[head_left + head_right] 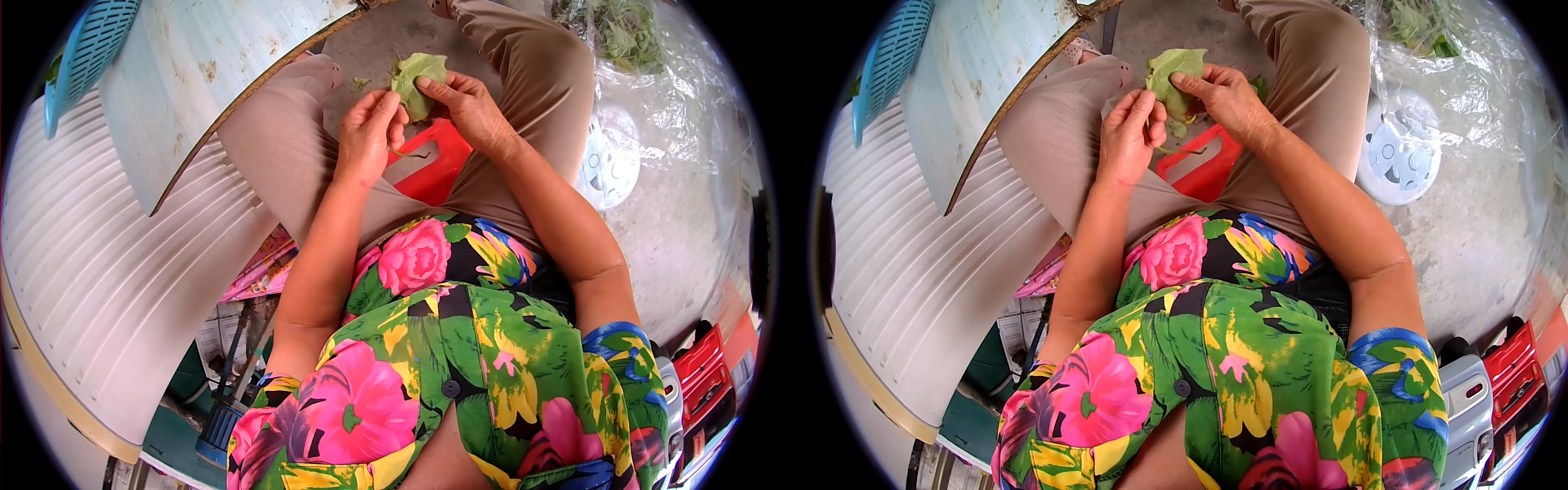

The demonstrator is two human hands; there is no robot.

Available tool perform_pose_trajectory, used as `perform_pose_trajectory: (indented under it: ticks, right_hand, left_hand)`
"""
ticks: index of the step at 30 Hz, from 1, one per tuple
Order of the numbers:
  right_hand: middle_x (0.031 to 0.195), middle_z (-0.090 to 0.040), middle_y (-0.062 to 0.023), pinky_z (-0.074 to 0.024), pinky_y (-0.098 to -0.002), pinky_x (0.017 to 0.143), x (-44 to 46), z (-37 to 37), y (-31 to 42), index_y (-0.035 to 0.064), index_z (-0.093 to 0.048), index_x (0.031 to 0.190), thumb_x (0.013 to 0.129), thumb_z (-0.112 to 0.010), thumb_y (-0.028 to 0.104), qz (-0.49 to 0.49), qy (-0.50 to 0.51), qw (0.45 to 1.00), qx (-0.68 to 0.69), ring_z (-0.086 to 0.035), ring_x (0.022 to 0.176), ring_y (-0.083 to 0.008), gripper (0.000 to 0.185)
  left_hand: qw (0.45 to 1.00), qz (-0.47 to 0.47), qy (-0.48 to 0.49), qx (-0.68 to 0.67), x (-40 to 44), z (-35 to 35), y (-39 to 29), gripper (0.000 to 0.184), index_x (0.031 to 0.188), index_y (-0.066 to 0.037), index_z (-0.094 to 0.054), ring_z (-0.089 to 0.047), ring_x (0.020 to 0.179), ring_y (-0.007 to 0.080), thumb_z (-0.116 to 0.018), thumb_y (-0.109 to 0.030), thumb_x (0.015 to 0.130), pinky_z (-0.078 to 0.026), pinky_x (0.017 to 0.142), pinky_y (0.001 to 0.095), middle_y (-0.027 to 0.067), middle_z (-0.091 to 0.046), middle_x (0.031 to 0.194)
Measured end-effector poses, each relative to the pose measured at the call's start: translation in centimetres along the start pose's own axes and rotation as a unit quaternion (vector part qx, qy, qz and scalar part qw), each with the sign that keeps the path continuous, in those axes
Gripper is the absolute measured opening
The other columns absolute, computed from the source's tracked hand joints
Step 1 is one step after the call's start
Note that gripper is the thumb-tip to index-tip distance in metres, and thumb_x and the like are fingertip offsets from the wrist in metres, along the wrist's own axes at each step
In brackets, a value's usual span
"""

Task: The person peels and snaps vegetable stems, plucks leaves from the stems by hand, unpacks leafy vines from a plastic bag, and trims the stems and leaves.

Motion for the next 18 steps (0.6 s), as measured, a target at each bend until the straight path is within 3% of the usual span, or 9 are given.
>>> perform_pose_trajectory:
  ticks: [3,11,16,18]
  right_hand:
    - [0.076,-0.060,-0.0026,-0.0457,-0.0241,0.063,-0.3,-0.2,0.7,0.0013,-0.060,0.088,0.083,-0.056,0.023,0.000,-0.014,0.999,0.033,-0.055,0.064,-0.0102,0.023]
    - [0.062,-0.052,0.0009,-0.0404,-0.0208,0.053,0.4,1.7,0.0,0.0072,-0.054,0.069,0.081,-0.058,0.021,0.006,-0.070,0.990,0.125,-0.047,0.055,-0.0073,0.018]
    - [0.061,-0.051,0.0014,-0.0409,-0.0207,0.053,0.2,2.3,0.6,0.0072,-0.055,0.071,0.080,-0.059,0.022,0.017,-0.085,0.987,0.136,-0.047,0.055,-0.0079,0.018]
    - [0.062,-0.051,0.0016,-0.0415,-0.0208,0.054,0.5,2.8,0.5,0.0069,-0.055,0.073,0.080,-0.059,0.024,0.017,-0.086,0.987,0.137,-0.048,0.056,-0.0080,0.019]
  left_hand:
    - [1.000,-0.002,0.001,-0.008,0.1,0.2,0.1,0.008,0.084,-0.005,-0.052,-0.044,0.050,0.0085,-0.052,-0.013,0.085,-0.034,0.044,0.0212,0.0029,-0.051,0.069]
    - [0.997,-0.011,-0.032,-0.071,0.2,0.6,-0.1,0.008,0.079,-0.003,-0.053,-0.045,0.047,0.0087,-0.057,-0.010,0.080,-0.036,0.041,0.0211,0.0045,-0.054,0.066]
    - [0.997,-0.015,-0.029,-0.068,0.3,0.6,0.1,0.009,0.079,-0.003,-0.052,-0.046,0.048,0.0095,-0.057,-0.010,0.080,-0.037,0.042,0.0219,0.0052,-0.054,0.067]
    - [0.996,-0.036,-0.069,-0.054,0.3,1.2,-0.2,0.010,0.079,-0.003,-0.052,-0.046,0.048,0.0094,-0.057,-0.011,0.081,-0.037,0.043,0.0219,0.0052,-0.054,0.065]
Point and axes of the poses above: each hand's wrist, its own x-axis towards the middle knuckle, its own z-axis out of the back of the hand, y = z × x, the point moved 9 cm from there along x, towards the middle knuckle
